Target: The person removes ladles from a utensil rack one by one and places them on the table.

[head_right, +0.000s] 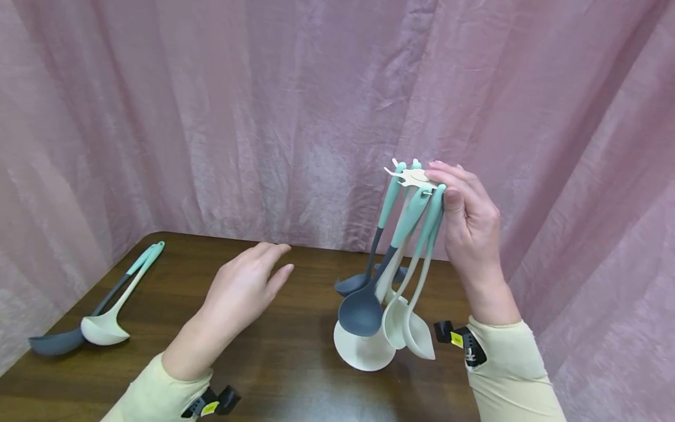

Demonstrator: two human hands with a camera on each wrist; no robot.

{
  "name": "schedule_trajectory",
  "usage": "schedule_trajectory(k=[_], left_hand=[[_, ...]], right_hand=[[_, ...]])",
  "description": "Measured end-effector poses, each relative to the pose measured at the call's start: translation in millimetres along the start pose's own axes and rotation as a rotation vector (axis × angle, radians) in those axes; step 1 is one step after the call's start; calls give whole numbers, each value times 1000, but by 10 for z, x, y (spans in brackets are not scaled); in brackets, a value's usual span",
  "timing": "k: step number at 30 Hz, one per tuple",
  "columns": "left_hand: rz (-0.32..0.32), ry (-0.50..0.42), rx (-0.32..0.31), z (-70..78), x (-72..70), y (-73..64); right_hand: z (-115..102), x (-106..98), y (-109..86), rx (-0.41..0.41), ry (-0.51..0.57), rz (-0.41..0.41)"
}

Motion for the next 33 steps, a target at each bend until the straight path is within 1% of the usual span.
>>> schedule_trajectory(k=[3, 10, 17, 21, 26, 30, 33], left_hand=[[0, -40, 16, 95, 21, 73], [39, -105, 52, 304, 53, 215], [43, -167, 75, 493, 109, 352], [54, -214, 91, 611, 134, 411], [79, -263, 112, 763, 166, 477], [92, -287, 135, 871, 201, 516], [88, -287, 143, 931, 237, 540]], right_hand=[[-13, -13, -11, 1, -10, 10], [-101, -13, -28, 1, -45, 25], [-174, -20, -52, 16, -61, 35], [-155, -30, -50, 14, -68, 38], [-80, -62, -35, 12, -70, 42], [-31, -87, -34, 18, -64, 45], [-29, -96, -35, 15, -67, 45]])
Point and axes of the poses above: each hand's wrist, its own y-axis towards the middle knuckle, its own x-axis out of the palm, z = x × y, the point moved 9 cm from there along y, towards the middle knuckle, and after that the axes turned 15 degrees about x, right-handed, at the moved point
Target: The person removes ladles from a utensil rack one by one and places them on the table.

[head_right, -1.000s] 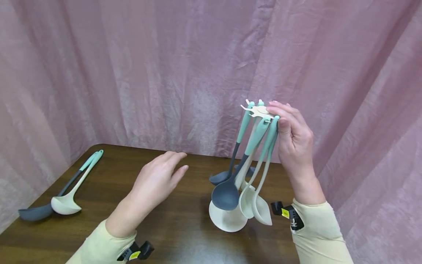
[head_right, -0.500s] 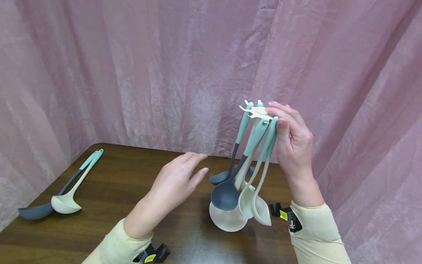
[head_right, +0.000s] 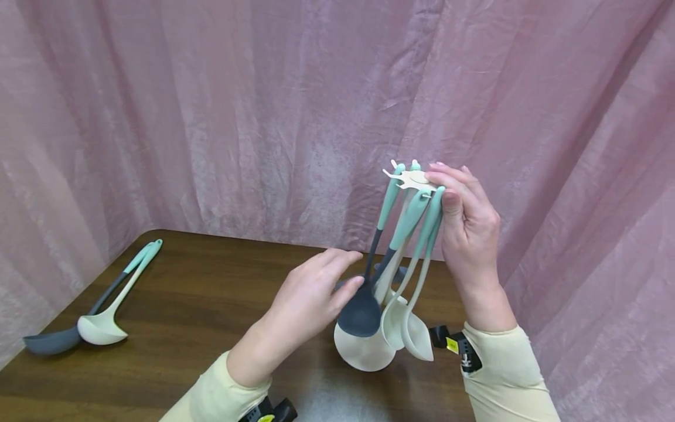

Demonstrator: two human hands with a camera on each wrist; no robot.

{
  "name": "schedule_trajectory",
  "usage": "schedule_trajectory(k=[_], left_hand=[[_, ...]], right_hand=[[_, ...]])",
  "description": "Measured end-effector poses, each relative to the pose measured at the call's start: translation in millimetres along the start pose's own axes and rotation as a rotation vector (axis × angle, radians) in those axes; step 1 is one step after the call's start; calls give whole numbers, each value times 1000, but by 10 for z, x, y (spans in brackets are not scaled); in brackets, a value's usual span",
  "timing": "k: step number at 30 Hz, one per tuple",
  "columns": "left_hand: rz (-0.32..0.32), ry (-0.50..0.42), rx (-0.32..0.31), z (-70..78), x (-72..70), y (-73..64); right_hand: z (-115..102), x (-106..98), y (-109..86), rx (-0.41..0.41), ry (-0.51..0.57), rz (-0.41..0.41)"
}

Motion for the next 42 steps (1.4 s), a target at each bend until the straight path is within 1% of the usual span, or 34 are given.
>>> schedule_trajectory(k=[6, 13, 18, 24, 27, 33, 42], left_hand=[[-11, 1, 5, 25, 83, 35], [-24, -4, 5, 2, 172, 56], [-47, -18, -16, -41, 227, 66], [-79, -45, -64, -115, 287, 53], [-81, -45, -75, -142, 299, 36], [-62, -47, -65, -146, 285, 37], [-49, -35, -58, -163, 274, 33]], right_hand=[[-49, 17, -7, -12, -19, 6], [-104, 21, -36, -9, -43, 33], [-153, 31, -57, -11, -66, 60], [-218, 66, -100, -12, -106, 110], [-263, 97, -122, -14, -136, 131], [-384, 136, -162, -9, -184, 171], [-407, 164, -214, -16, -260, 221]])
Point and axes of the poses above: each hand's wrist, its own y-axis towards the middle knuckle, its own x-axis out of the palm, z = x × y, the point moved 9 cm from there along y, towards the middle knuckle, and after that the axes turned 15 degrees about x, right-handed, at the moved point
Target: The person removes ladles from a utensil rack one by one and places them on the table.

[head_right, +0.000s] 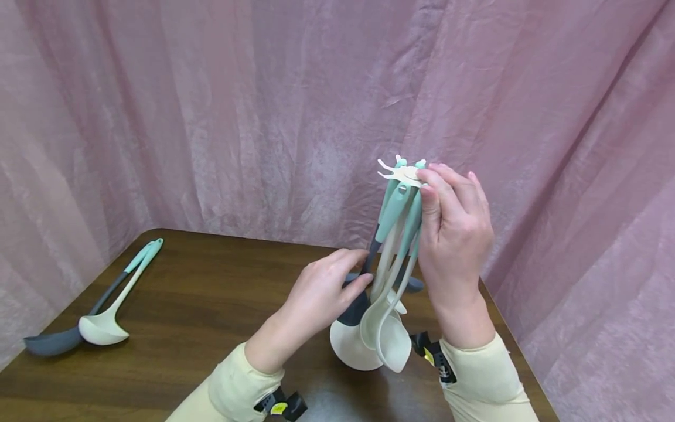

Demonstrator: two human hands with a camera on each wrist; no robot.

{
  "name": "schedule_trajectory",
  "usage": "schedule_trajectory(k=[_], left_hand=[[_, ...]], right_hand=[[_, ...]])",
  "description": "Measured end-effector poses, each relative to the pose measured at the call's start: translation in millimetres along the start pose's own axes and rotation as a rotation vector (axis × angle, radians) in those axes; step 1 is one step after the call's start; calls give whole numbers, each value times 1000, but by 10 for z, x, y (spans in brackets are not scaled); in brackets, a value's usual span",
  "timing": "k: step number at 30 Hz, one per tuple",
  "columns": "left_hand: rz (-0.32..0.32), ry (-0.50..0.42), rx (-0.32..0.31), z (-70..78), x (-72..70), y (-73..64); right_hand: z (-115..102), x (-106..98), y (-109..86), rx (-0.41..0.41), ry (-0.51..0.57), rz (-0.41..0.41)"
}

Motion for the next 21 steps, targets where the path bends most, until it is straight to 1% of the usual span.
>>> schedule_trajectory(k=[6, 10, 14, 21], left_hand=[[12, 32, 4, -16, -24, 2], [5, 39, -3, -24, -27, 5], [-3, 34, -10, -24, -20, 2], [-12, 33, -2, -12, 2, 3]], right_hand=[[-62, 20, -20, -27, -60, 29], [-92, 24, -5, -69, -69, 15], [-99, 20, 35, -120, -46, -48], [-59, 41, 90, -187, 57, -219]])
Point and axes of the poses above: each hand's wrist, its own y-axis towards the middle knuckle, its own x-axis out of the palm, z = x × y, the point moved 9 cm from there along y, towards the middle knuckle, and after that the axes turned 15 degrees about x, right-handed, at the moved point
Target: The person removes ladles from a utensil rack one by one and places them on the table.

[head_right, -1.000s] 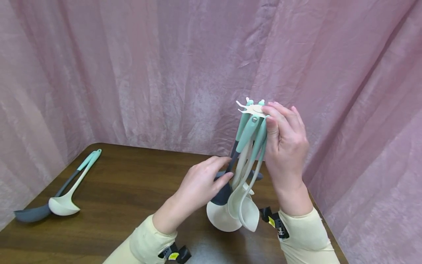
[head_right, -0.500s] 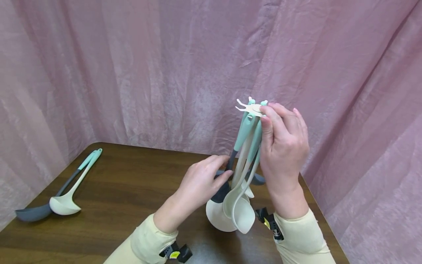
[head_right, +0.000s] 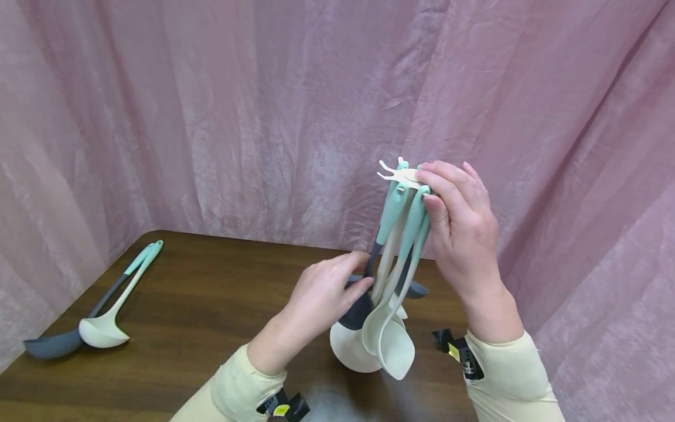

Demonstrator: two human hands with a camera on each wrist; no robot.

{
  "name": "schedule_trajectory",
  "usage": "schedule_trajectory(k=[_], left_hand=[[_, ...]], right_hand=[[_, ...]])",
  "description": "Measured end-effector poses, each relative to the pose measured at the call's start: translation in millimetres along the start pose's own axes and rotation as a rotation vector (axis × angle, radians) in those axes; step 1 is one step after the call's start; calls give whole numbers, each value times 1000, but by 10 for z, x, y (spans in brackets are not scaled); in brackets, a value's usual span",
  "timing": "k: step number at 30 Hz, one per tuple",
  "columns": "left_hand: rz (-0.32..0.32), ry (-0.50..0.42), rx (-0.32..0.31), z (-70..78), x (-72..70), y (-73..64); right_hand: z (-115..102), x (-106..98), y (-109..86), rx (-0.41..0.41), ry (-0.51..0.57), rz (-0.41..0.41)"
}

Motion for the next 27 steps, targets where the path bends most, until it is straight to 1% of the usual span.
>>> schedule_trajectory(k=[3, 5, 9, 16, 27], left_hand=[[-16, -5, -8, -2, 22, 2], [-27, -14, -15, -6, 33, 6], [-31, -16, -17, -10, 41, 8], [-8, 11, 2, -4, 15, 8], [14, 22, 16, -26, -45, 2]], right_hand=[[24, 10, -4, -12, 27, -34], [36, 14, -3, -13, 36, -34], [64, 30, -1, 4, 66, 1], [102, 53, -14, 37, 82, 71], [110, 48, -26, 56, 78, 105]])
Point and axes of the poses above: each hand's wrist, its own y-axis towards the middle knuckle, its own x-axis out of the palm, z = x × y, the point moved 9 cm from there along y, towards the middle knuckle, and after that the axes turned 15 degrees about x, right-handed, at the moved point
